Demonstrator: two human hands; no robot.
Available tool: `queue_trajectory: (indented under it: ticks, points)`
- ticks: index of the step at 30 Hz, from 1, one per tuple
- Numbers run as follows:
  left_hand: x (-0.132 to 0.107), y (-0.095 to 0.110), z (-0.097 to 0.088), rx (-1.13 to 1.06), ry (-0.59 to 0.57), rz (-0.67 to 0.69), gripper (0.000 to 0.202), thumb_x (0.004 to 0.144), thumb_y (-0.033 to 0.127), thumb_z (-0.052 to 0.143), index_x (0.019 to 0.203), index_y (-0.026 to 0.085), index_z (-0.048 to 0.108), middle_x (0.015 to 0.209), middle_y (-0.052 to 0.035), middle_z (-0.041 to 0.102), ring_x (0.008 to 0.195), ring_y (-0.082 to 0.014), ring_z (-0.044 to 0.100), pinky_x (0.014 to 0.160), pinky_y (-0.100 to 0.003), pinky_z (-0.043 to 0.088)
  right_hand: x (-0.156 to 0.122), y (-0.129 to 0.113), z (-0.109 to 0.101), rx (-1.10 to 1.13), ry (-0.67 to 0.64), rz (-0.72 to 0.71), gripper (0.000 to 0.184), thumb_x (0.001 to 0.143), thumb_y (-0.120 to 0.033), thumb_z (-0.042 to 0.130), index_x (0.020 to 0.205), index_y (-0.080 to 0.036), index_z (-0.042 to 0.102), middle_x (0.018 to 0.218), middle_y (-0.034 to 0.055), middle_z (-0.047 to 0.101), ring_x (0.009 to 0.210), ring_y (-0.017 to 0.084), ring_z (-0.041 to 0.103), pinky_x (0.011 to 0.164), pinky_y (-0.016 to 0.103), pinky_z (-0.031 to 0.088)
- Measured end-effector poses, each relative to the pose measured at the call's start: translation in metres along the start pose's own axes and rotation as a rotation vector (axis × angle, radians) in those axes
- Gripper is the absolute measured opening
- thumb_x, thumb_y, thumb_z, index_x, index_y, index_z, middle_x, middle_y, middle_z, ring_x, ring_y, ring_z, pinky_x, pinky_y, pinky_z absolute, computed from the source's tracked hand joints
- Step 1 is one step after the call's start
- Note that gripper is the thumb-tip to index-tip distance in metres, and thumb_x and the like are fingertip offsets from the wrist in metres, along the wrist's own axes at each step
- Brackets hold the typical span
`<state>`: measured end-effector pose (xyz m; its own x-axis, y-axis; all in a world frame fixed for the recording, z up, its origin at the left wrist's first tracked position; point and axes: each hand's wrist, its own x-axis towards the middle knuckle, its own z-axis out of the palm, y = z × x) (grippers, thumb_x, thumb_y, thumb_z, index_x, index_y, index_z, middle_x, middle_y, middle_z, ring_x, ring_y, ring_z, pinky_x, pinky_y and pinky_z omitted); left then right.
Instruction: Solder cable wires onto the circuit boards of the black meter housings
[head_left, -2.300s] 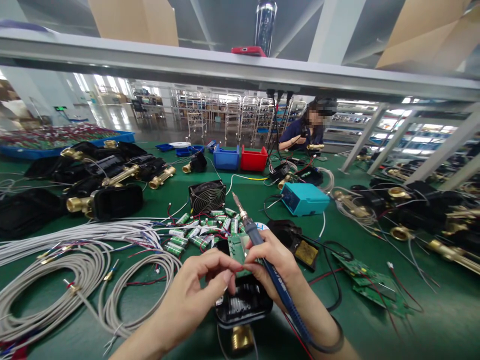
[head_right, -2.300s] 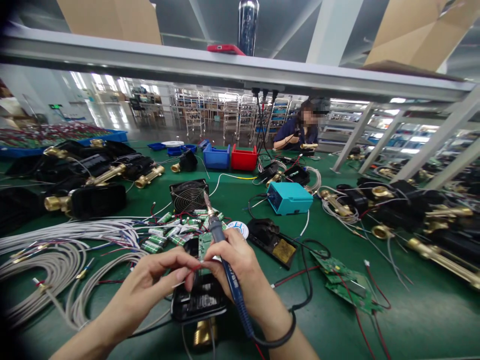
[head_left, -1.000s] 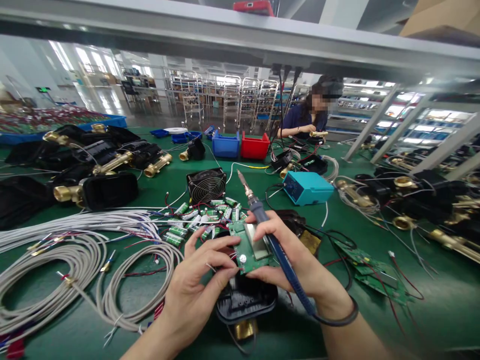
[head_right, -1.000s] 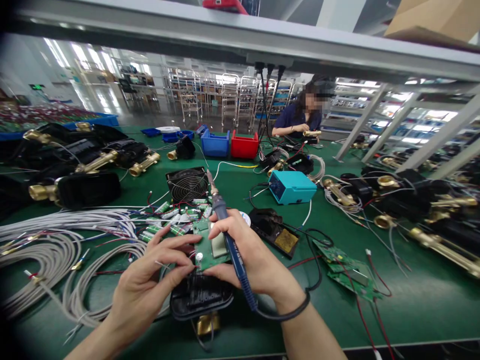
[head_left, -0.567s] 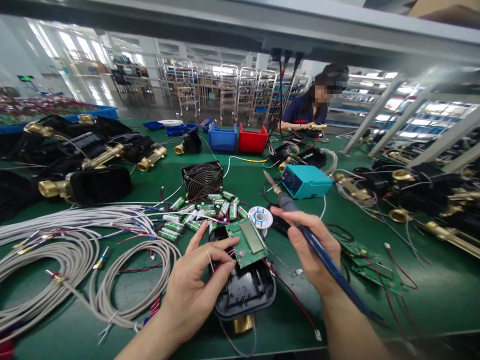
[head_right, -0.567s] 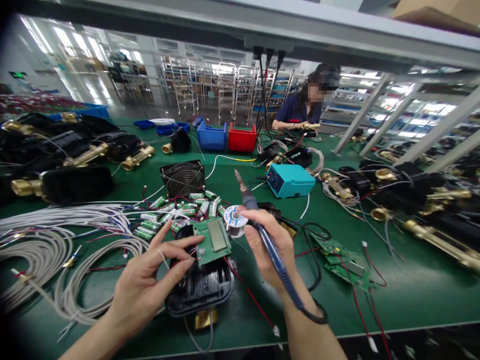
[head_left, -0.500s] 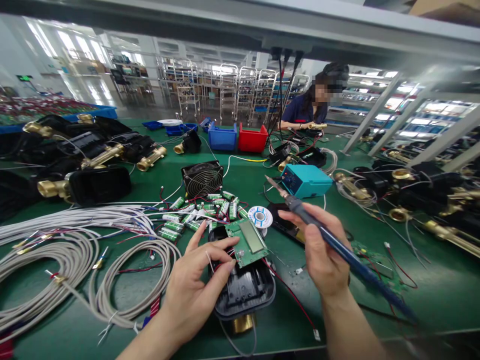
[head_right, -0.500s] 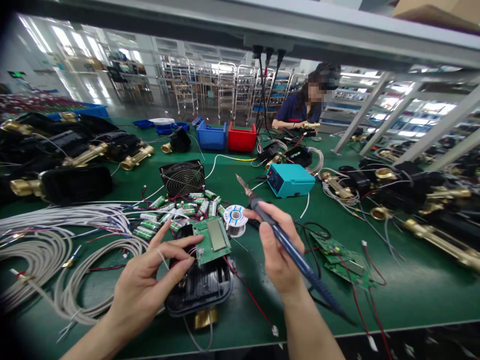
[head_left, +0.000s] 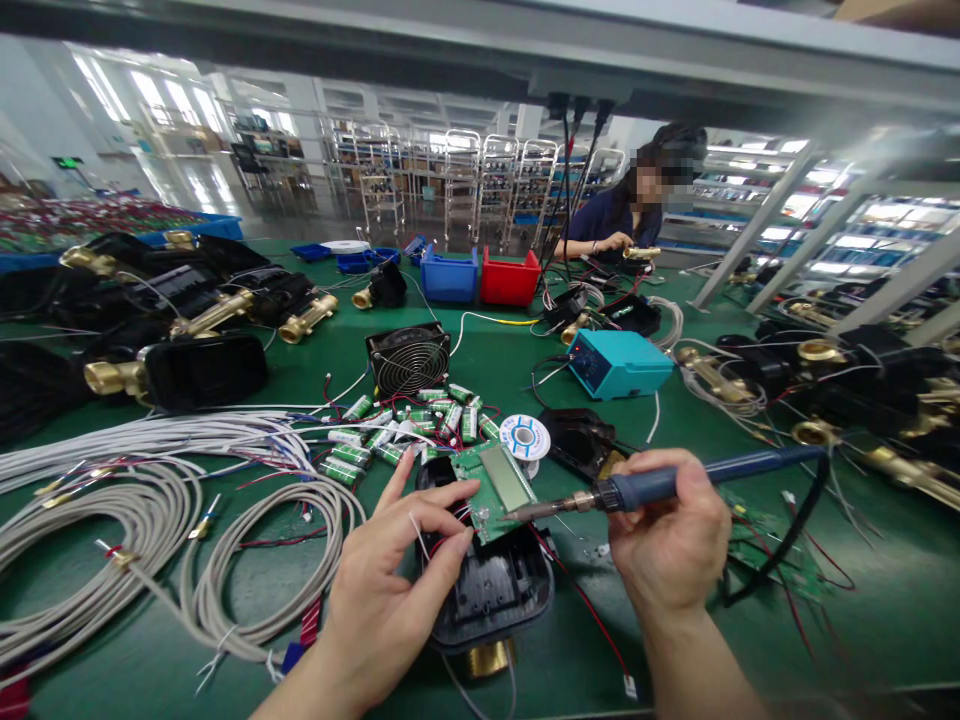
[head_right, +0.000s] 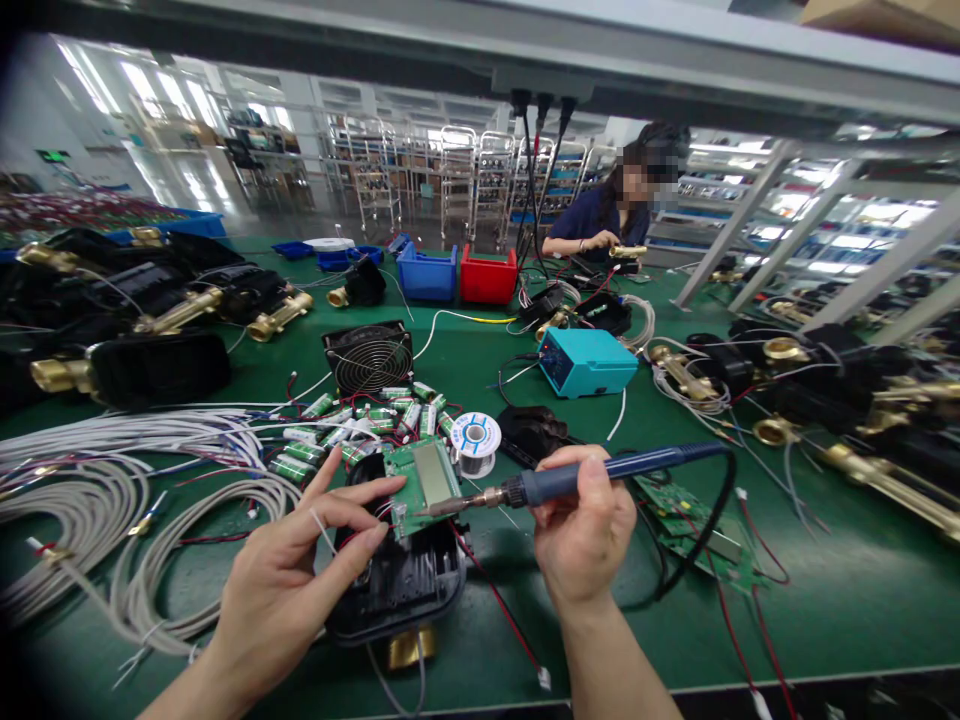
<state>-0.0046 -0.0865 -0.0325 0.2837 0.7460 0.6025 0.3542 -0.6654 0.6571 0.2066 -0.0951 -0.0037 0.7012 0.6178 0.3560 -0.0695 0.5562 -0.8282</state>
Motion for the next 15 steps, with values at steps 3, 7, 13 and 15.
queue_trajectory:
  ticks: [3,7,13,15]
  points:
    - [-0.0002,0.0020,0.0007,0.023,0.010,-0.005,0.013,0.090,0.014,0.059,0.083,0.024,0.061,0.108,-0.0032,0.080,0.110,-0.0217,0.073,0.125,-0.054,0.026,-0.0017,0.0031,-0.0008,-0.020,-0.024,0.033,0.040,0.075,-0.054,0.069,0.059,-0.018,0.063,0.045,-0.0035,0.055,0.028,0.007,0.039,0.025,0.018,0.030]
    - [-0.0002,0.0033,0.0012,0.045,0.012,0.011,0.013,0.089,0.013,0.060,0.083,0.024,0.062,0.106,-0.0033,0.081,0.107,-0.0194,0.074,0.127,-0.049,0.024,-0.0022,0.0046,-0.0019,-0.040,-0.043,0.054,0.041,0.076,-0.055,0.069,0.060,-0.018,0.064,0.043,-0.0038,0.052,0.028,0.008,0.038,0.026,0.018,0.030]
    - [0.0021,0.0036,0.0014,0.041,0.020,0.032,0.014,0.088,0.011,0.060,0.082,0.024,0.061,0.104,-0.0025,0.081,0.103,-0.0185,0.076,0.126,-0.049,0.027,-0.0034,0.0046,-0.0004,-0.021,-0.072,0.042,0.040,0.076,-0.053,0.072,0.060,-0.018,0.065,0.044,-0.0035,0.053,0.029,0.008,0.039,0.026,0.018,0.030]
    - [0.0028,0.0040,0.0015,0.039,0.018,0.035,0.014,0.087,0.010,0.060,0.082,0.024,0.061,0.103,-0.0020,0.081,0.102,-0.0190,0.076,0.125,-0.051,0.028,-0.0037,0.0048,-0.0003,-0.018,-0.079,0.040,0.040,0.076,-0.053,0.073,0.060,-0.018,0.065,0.044,-0.0036,0.053,0.029,0.008,0.039,0.026,0.018,0.031]
